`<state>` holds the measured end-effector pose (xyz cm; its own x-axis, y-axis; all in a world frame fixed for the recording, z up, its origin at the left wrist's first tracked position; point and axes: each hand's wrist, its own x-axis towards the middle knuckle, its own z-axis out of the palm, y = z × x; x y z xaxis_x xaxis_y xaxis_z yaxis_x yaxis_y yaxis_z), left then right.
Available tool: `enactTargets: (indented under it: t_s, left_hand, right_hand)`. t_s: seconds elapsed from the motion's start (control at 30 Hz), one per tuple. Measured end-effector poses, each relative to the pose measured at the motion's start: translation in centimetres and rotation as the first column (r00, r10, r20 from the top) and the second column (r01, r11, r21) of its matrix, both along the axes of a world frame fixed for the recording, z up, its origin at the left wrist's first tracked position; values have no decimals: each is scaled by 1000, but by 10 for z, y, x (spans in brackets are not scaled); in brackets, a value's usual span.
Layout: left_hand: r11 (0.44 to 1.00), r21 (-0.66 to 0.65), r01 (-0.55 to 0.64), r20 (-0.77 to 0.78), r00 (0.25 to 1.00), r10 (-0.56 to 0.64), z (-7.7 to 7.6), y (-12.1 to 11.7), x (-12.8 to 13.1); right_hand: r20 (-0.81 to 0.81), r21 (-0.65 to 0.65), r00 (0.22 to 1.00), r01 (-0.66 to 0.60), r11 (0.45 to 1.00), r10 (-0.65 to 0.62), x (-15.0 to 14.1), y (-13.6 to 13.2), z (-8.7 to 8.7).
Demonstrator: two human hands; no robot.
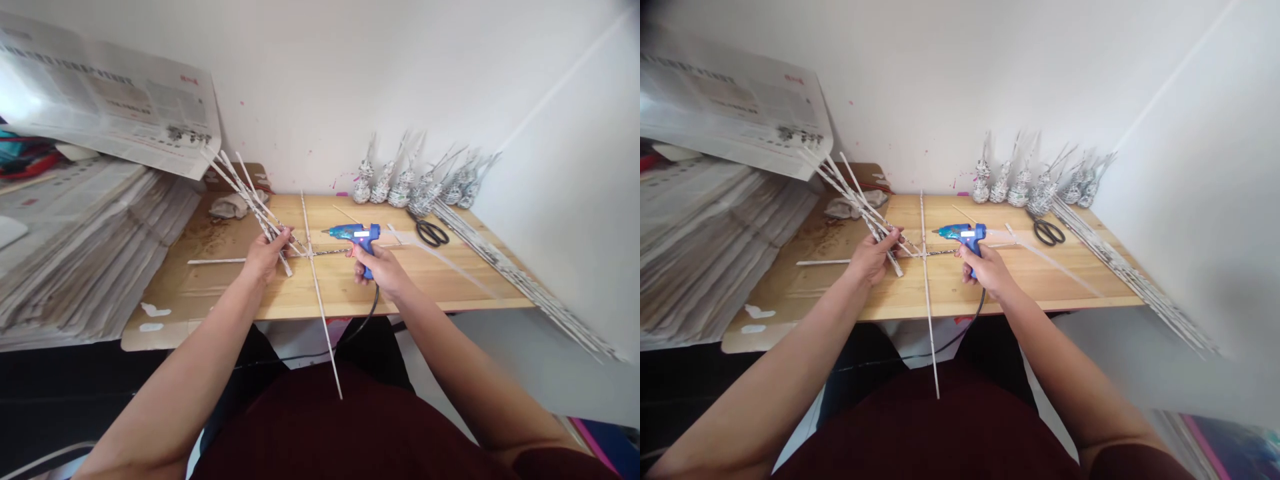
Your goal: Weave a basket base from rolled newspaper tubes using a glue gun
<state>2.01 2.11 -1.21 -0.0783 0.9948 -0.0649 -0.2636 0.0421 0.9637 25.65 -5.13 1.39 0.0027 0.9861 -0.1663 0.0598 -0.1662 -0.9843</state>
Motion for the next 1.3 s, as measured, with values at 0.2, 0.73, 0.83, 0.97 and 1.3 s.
enactTargets:
  t_s: [0.2,0.73,0.83,0.97,1.3]
  left_hand:
    - [991,133,-19,-115,993,34,0,-3,10]
    - [979,204,3,-180,983,34,4,-6,18]
    - [980,201,3,-181,983,34,4,-5,18]
    - [984,175,14,-175,984,17,4,-2,16]
    - [996,66,51,-121,992,-43,9,-3,0]
  right_hand:
    - [-214,-32,976,44,999,-50,-2,5,-15]
    - [279,100,960,-50,994,20,-4,-8,-20]
    - [361,100,932,-60,993,20,-6,-10,-18]
    - [350,132,937,-46,990,-3,-4,-10,-23]
    - [160,116,987,1,993,-20,0,-5,-36]
